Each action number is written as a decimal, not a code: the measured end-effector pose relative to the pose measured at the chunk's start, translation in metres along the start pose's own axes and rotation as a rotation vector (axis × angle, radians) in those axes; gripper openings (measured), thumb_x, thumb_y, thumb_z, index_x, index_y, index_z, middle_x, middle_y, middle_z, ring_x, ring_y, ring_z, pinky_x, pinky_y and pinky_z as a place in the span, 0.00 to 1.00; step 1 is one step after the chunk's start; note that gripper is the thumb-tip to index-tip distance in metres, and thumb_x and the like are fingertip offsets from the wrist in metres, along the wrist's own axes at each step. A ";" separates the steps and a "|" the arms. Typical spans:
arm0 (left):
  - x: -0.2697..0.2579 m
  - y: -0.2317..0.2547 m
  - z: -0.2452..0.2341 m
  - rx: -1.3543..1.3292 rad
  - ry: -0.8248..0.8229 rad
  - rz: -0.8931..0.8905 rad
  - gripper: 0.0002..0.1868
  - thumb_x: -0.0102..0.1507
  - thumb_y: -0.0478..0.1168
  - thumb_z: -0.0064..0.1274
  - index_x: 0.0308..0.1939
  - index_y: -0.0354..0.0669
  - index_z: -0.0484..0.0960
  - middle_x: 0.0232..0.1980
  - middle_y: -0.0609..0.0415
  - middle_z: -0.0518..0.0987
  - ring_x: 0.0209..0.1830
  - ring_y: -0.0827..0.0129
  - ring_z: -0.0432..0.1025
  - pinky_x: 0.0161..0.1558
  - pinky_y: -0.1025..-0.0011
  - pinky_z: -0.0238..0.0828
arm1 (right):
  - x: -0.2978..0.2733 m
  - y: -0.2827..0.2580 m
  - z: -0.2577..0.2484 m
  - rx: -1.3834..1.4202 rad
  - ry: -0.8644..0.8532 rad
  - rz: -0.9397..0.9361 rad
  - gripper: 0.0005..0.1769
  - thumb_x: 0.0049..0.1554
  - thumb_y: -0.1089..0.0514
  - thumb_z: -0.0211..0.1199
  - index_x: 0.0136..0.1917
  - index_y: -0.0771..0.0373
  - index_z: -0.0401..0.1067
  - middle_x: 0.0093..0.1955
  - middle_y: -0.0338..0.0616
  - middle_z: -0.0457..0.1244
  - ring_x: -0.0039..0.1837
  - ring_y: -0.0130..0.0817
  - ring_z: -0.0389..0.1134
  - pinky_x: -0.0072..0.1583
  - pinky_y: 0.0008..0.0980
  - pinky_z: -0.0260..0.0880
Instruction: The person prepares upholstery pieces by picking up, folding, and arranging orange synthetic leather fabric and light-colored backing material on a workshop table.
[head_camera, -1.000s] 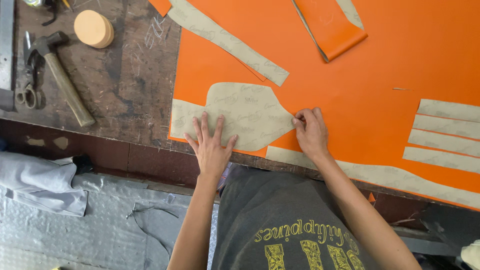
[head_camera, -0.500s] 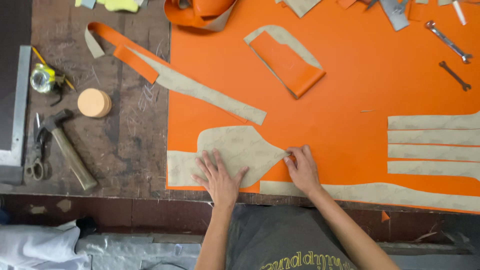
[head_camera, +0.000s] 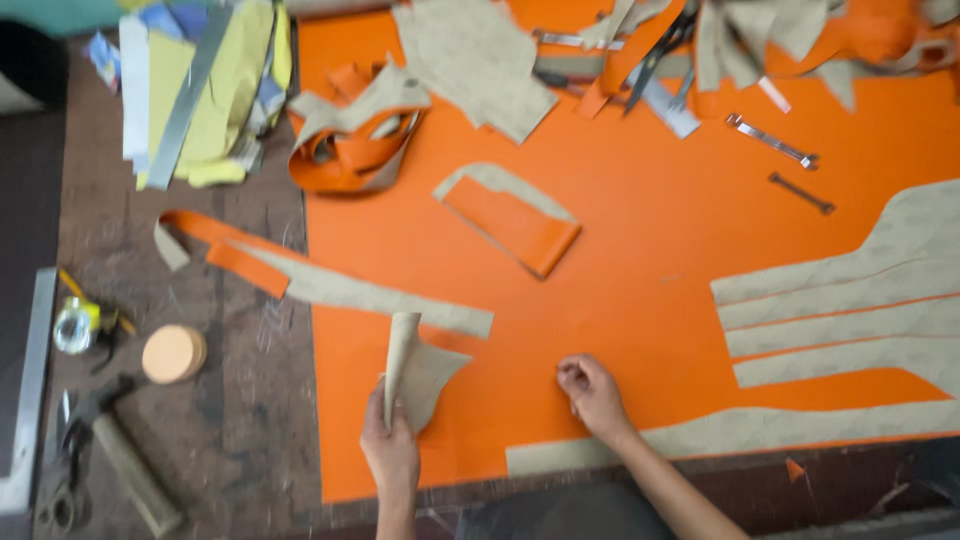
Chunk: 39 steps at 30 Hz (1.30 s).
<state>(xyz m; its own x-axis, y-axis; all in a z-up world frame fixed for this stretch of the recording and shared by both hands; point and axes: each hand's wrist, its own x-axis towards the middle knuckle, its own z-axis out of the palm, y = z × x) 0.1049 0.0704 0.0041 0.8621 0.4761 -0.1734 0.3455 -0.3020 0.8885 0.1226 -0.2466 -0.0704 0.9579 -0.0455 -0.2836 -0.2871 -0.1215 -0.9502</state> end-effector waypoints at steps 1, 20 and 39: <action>0.010 0.019 0.002 -0.097 -0.025 -0.002 0.24 0.65 0.29 0.47 0.67 0.39 0.74 0.59 0.44 0.82 0.59 0.62 0.76 0.58 0.66 0.72 | 0.003 0.000 -0.002 0.025 0.000 0.018 0.07 0.61 0.61 0.61 0.50 0.66 0.71 0.35 0.40 0.60 0.26 0.24 0.59 0.28 0.27 0.61; 0.097 0.009 0.113 0.789 -0.068 0.322 0.49 0.55 0.64 0.58 0.76 0.60 0.58 0.80 0.38 0.50 0.79 0.36 0.42 0.63 0.25 0.38 | -0.023 0.036 -0.030 0.248 0.000 0.279 0.07 0.63 0.58 0.60 0.50 0.64 0.71 0.35 0.37 0.61 0.27 0.23 0.58 0.31 0.26 0.59; 0.074 0.028 0.103 0.779 -0.156 0.373 0.46 0.61 0.69 0.52 0.77 0.57 0.58 0.83 0.45 0.45 0.82 0.41 0.33 0.70 0.26 0.20 | -0.031 0.025 -0.068 -0.348 0.165 0.200 0.09 0.56 0.58 0.67 0.48 0.65 0.76 0.32 0.42 0.63 0.34 0.30 0.62 0.38 0.33 0.66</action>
<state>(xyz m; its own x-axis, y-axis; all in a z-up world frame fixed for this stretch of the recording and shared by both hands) 0.2161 0.0118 -0.0281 0.9905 0.1330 -0.0359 0.1369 -0.9205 0.3660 0.0847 -0.3160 -0.0764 0.8770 -0.2566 -0.4063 -0.4798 -0.4202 -0.7703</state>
